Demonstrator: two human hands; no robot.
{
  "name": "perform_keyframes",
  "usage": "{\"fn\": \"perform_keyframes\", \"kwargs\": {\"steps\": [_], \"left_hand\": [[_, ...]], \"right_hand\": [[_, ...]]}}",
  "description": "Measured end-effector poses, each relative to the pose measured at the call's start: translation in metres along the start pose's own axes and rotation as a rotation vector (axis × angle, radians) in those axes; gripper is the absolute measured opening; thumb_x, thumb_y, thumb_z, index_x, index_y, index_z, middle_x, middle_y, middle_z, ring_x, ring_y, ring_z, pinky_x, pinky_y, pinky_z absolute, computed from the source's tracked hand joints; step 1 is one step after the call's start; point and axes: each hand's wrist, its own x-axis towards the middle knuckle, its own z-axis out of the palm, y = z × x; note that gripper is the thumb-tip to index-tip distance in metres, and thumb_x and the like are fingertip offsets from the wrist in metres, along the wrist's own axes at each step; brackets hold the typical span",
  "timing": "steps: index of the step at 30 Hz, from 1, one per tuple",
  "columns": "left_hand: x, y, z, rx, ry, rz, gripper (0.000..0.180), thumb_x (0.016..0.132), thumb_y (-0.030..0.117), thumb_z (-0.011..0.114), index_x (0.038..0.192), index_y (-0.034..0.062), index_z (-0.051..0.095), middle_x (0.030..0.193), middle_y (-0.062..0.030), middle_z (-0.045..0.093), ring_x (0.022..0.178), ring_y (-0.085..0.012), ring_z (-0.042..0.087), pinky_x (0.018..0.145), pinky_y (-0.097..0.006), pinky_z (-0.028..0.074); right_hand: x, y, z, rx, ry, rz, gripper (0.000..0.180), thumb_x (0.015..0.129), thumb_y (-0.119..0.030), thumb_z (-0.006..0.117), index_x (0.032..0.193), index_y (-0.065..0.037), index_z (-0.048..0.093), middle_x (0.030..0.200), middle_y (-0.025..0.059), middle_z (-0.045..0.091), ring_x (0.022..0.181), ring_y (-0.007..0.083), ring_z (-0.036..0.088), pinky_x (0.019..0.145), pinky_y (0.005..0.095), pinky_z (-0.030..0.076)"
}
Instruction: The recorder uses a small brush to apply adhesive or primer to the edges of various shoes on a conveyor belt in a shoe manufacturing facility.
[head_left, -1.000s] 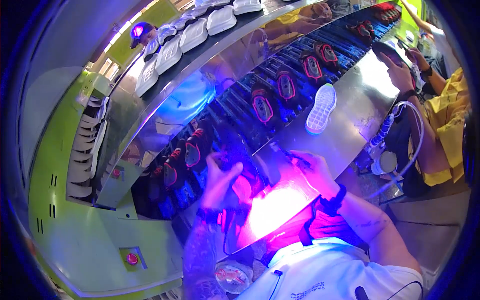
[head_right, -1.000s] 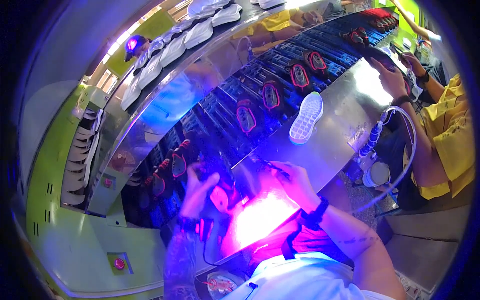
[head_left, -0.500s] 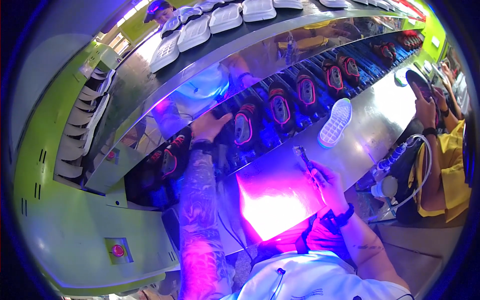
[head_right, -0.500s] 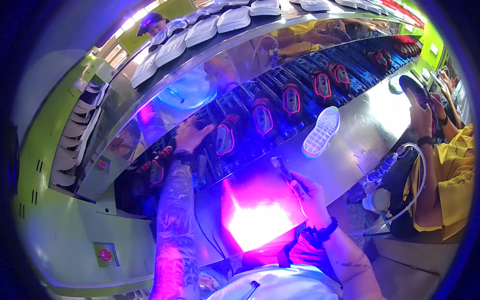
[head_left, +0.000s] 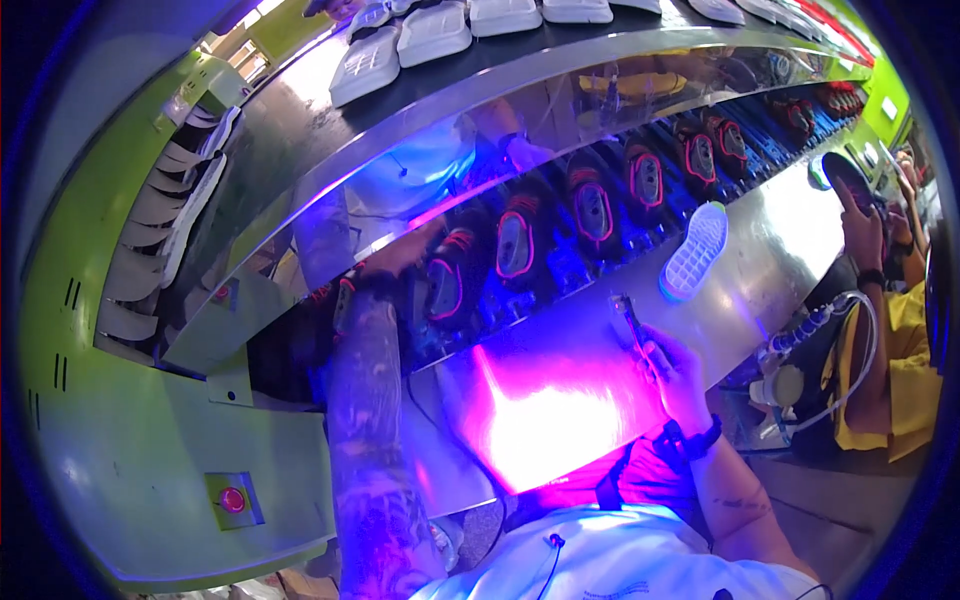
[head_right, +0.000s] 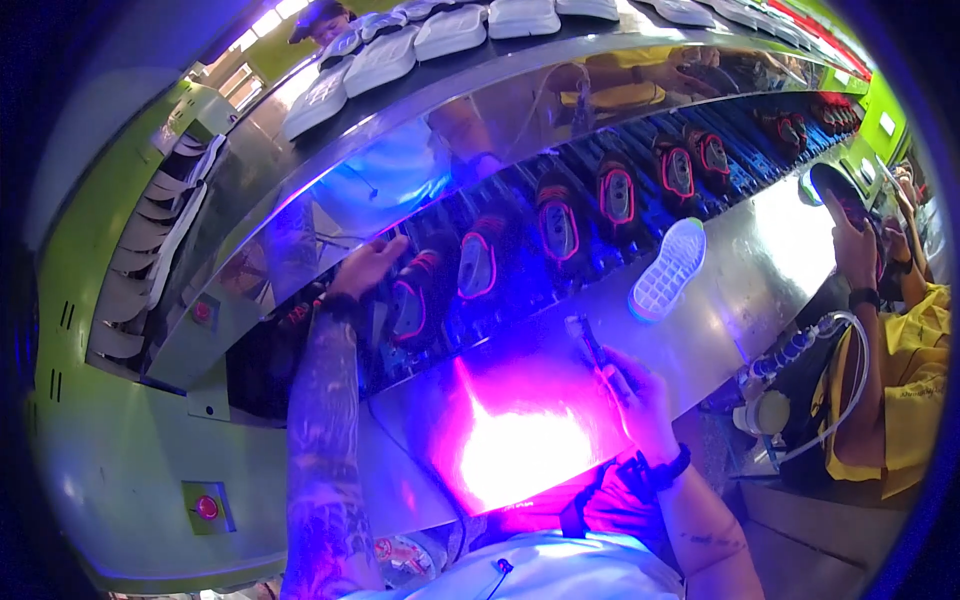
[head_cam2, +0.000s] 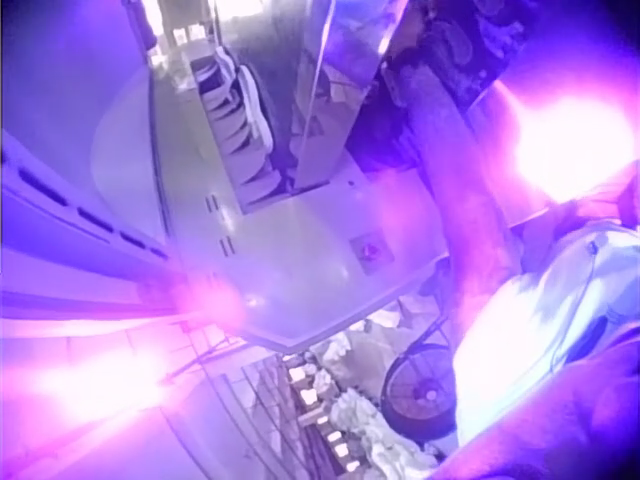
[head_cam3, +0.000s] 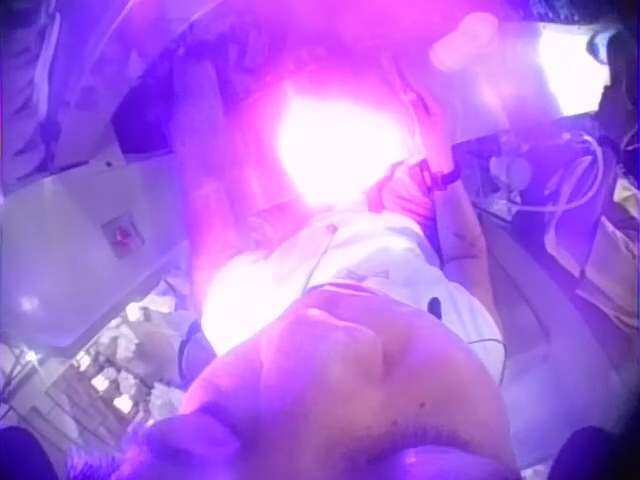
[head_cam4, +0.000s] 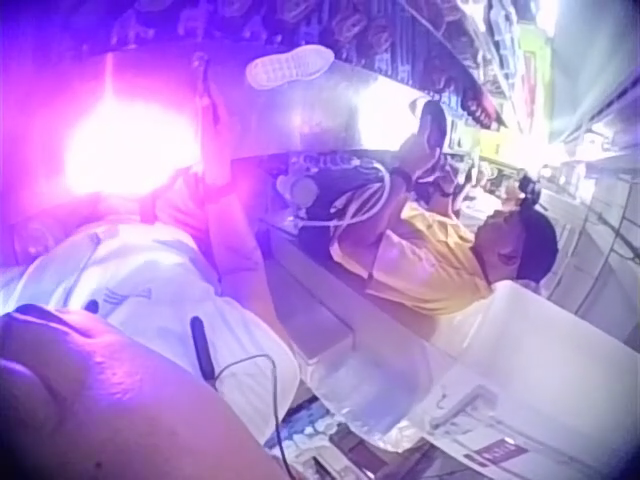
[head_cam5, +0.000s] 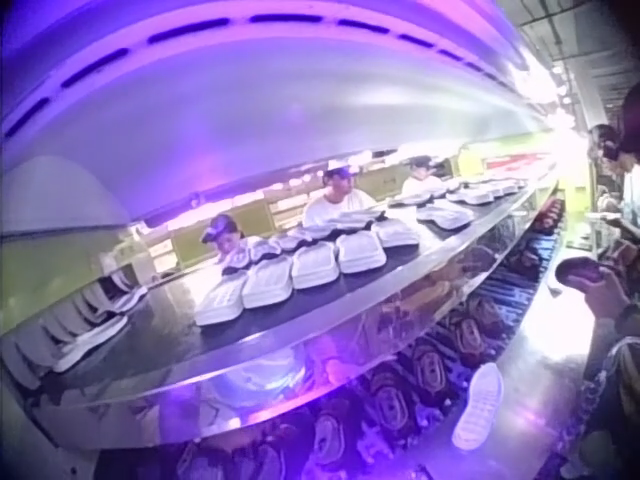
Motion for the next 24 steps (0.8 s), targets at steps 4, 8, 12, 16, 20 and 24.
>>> {"fn": "perform_keyframes", "kwargs": {"steps": [4, 8, 12, 16, 20, 24], "left_hand": [[0.046, -0.123, -0.024, 0.911, 0.416, -0.136, 0.097, 0.077, 0.069, 0.076, 0.144, 0.0051, 0.048, 0.126, -0.0233, 0.067, 0.115, -0.0415, 0.067, 0.098, -0.051, 0.053], [0.014, -0.118, -0.001, 0.915, 0.499, 0.0, 0.1, 0.073, 0.058, 0.082, 0.147, 0.0029, 0.045, 0.128, -0.0232, 0.062, 0.119, -0.0368, 0.063, 0.096, -0.05, 0.053], [-0.08, -0.1, 0.022, 0.884, 0.781, 0.356, 0.101, 0.069, 0.042, 0.087, 0.149, -0.0001, 0.041, 0.125, -0.0224, 0.057, 0.118, -0.0388, 0.058, 0.099, -0.05, 0.05], [-0.205, -0.089, 0.072, 0.25, 0.85, 0.562, 0.102, 0.068, 0.025, 0.089, 0.149, -0.0023, 0.032, 0.135, -0.0274, 0.047, 0.126, -0.0422, 0.052, 0.107, -0.046, 0.046], [-0.272, -0.117, 0.157, -0.169, 0.72, 1.018, 0.111, 0.071, 0.03, 0.091, 0.153, -0.0017, 0.024, 0.15, -0.0245, 0.037, 0.138, -0.0339, 0.046, 0.109, -0.051, 0.046], [-0.329, -0.138, 0.237, 0.158, 0.683, 0.908, 0.091, 0.081, 0.023, 0.085, 0.152, 0.0044, 0.031, 0.142, -0.0171, 0.051, 0.129, -0.0373, 0.056, 0.112, -0.055, 0.042]], "right_hand": [[-0.001, -0.001, 0.013, 0.066, -0.006, 0.07, 0.039, 0.102, -0.019, 0.068, 0.136, 0.0, 0.063, 0.093, -0.0012, 0.068, 0.076, 0.0046, 0.058, 0.066, 0.0221, 0.048], [-0.007, 0.006, 0.004, 0.016, -0.018, 0.05, 0.039, 0.102, -0.019, 0.068, 0.136, 0.0, 0.063, 0.091, -0.0017, 0.068, 0.075, 0.0041, 0.058, 0.064, 0.0215, 0.047], [-0.011, 0.0, 0.006, -0.032, -0.03, 0.014, 0.039, 0.101, -0.019, 0.069, 0.135, -0.001, 0.064, 0.093, -0.0003, 0.069, 0.076, 0.0051, 0.059, 0.066, 0.0228, 0.048], [-0.015, -0.014, 0.015, -0.292, -0.121, -0.179, 0.037, 0.099, -0.017, 0.07, 0.133, -0.003, 0.066, 0.101, 0.0056, 0.073, 0.085, 0.0121, 0.067, 0.074, 0.0296, 0.055], [-0.057, -0.044, 0.046, -0.536, -0.261, -0.269, 0.033, 0.094, -0.009, 0.067, 0.126, -0.004, 0.071, 0.115, 0.0143, 0.073, 0.103, 0.0248, 0.07, 0.09, 0.0367, 0.055], [-0.091, -0.057, 0.069, -0.691, -0.406, -0.333, 0.032, 0.093, -0.009, 0.067, 0.125, -0.005, 0.071, 0.116, 0.0148, 0.072, 0.11, 0.0292, 0.067, 0.096, 0.0398, 0.052]]}}
